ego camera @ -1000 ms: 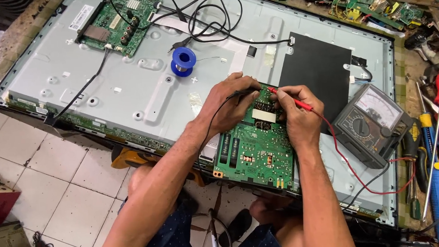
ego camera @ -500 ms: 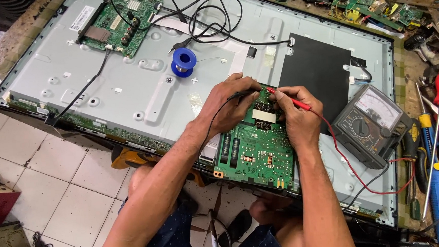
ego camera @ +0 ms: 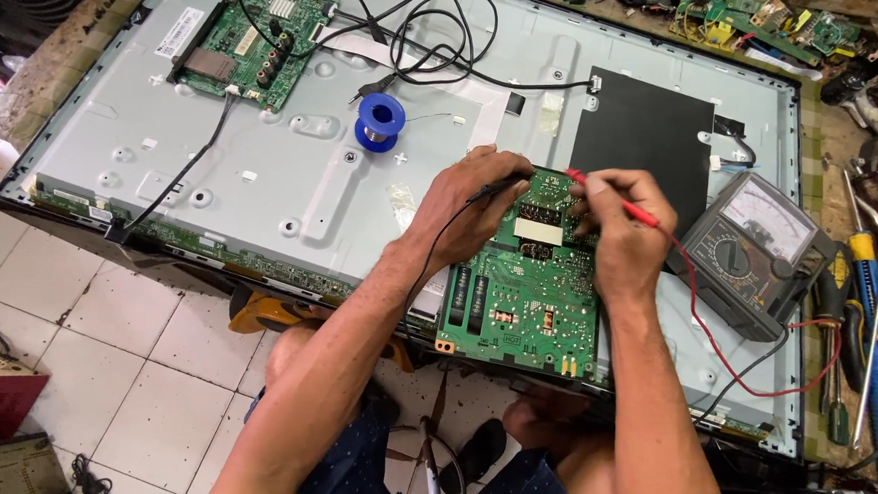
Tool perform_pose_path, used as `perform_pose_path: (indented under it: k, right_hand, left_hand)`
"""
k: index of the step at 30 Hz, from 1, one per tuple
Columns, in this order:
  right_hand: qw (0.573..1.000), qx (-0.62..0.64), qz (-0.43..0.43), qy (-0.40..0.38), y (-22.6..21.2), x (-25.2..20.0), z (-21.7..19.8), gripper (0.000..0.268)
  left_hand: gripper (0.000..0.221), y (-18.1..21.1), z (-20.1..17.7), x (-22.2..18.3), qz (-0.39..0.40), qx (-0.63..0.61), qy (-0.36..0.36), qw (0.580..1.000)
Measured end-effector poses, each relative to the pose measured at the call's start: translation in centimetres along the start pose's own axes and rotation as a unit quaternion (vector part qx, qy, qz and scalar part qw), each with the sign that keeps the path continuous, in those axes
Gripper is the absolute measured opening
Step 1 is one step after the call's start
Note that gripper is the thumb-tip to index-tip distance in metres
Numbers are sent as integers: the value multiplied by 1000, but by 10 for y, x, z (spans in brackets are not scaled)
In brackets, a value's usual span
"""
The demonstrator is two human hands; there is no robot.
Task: Testing a circuit board with a multimeter and then soldering components during a television repair.
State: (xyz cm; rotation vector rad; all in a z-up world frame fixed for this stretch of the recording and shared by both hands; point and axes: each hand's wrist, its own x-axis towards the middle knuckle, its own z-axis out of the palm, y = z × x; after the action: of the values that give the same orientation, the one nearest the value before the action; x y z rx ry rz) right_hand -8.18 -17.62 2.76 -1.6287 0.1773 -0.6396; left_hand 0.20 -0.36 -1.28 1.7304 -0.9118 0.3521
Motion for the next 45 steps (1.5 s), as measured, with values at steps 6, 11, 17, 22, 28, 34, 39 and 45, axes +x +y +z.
perform_pose_path:
  k: [6,11,17,22,28,34,39,45]
  right_hand:
    - [990,-98,-91,31,-13,-5,-23,31]
    - [981,-169,-90,36,8,-3,-43,25]
    - [955,-297,16,5,-3,-11,-36,32]
    - [963,-266,44,5,17,-6,-35,26]
    - [982,-175,30,58,45,10,-33,24]
    - [984,-152,41,79,63,19,-32,28]
    - [967,-244,3,71,-3,-4,-44,36]
    - [998,-39,-36,19,-82,-40,-49,34]
  left_hand:
    - [13,-1,2,-1,7,11,0,1000]
    - [14,-3,3,-1,16,24,0,1000]
    - [19,3,-7,0,-12,40,27,999]
    - [17,26,-24,-1,-81,18,65,994]
    - [18,36,-20,3,-119,-133,87,980]
    - [19,46,-21,11,-128,-161,48,977]
    - [19,50,-33,8,-67,-69,63,993]
    - [17,90,-52,4,65,-47,87,993]
